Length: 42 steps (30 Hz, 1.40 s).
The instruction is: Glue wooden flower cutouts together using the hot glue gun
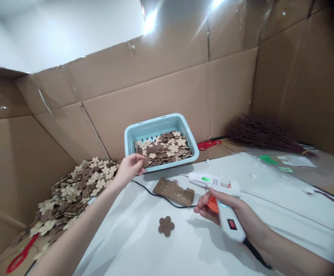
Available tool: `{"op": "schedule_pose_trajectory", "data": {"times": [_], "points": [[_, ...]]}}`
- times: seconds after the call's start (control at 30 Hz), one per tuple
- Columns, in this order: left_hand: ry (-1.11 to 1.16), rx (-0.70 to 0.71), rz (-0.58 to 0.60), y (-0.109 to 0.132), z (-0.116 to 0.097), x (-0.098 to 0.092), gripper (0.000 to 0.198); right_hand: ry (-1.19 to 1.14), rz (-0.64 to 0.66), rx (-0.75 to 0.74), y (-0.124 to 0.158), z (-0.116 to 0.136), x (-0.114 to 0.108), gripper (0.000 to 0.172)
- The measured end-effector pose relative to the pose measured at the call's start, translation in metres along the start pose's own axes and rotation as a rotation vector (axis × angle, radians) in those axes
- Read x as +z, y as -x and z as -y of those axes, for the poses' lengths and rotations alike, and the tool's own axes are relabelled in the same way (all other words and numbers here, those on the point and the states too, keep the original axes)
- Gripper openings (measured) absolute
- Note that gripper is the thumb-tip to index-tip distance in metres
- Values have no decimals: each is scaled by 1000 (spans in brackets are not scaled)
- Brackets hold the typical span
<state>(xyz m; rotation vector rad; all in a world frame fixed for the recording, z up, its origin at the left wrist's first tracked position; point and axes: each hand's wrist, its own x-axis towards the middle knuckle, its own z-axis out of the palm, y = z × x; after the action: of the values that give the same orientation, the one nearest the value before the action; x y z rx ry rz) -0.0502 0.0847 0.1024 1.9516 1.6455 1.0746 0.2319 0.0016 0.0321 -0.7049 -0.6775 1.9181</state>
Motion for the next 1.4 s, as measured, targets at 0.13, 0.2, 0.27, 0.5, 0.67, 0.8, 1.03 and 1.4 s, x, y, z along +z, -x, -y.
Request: {"op": "schedule_pose_trajectory", "data": {"times": [0.13,0.2,0.27,0.5,0.67,0.8,1.03,1.4], "points": [[311,-113,84,55,5,20,32,1,20,-14,0,-1,-1,27],[473,-226,144,79,7,30,35,5,25,-26,-1,-3,-2,27],[541,-321,205,97,8,38,37,11,16,-26,-2,-5,-3,27],[647,-415,285,120,15,58,31,29,-9,44,-4,-13,-4,31],[626,-423,293,120,19,62,29,44,19,67,0,-18,-2,31],[572,-396,304,120,20,61,27,63,-15,73,3,-17,0,32],[519,-358,300,123,19,61,23,103,2,93,7,-17,2,35],[520,-278,348,128,15,63,18,96,-9,92,5,-20,0,32]]}}
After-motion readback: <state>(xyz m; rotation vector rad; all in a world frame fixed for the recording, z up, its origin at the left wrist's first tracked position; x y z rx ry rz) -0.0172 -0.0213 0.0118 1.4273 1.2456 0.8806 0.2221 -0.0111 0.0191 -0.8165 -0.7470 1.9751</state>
